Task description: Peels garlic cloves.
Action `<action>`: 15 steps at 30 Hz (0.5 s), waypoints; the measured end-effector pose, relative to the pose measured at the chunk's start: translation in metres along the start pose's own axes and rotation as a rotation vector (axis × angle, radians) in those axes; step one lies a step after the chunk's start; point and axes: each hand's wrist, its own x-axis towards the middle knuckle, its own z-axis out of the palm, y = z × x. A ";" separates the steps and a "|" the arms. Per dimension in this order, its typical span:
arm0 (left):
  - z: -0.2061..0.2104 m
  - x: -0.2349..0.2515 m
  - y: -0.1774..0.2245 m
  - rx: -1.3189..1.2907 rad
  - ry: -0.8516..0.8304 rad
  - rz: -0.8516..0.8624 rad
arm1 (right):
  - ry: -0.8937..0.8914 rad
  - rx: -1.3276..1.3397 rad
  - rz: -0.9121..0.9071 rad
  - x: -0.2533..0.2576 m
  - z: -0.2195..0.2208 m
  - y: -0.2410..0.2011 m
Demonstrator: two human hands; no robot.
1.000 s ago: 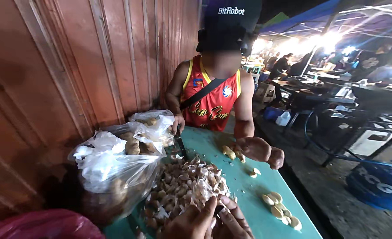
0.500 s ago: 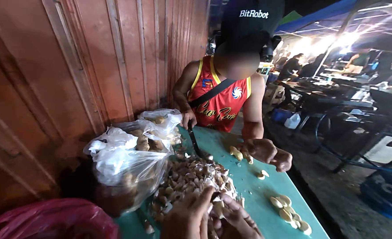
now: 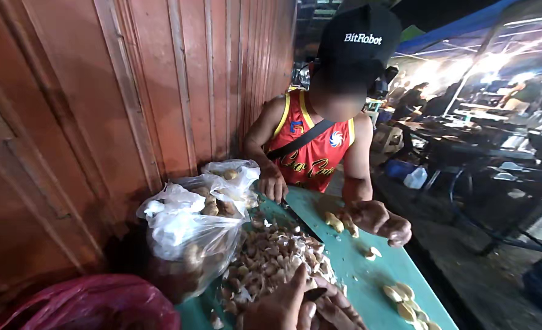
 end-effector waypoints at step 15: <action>0.002 -0.001 0.002 0.048 0.020 -0.008 | 0.030 -0.323 -0.265 -0.002 0.007 0.006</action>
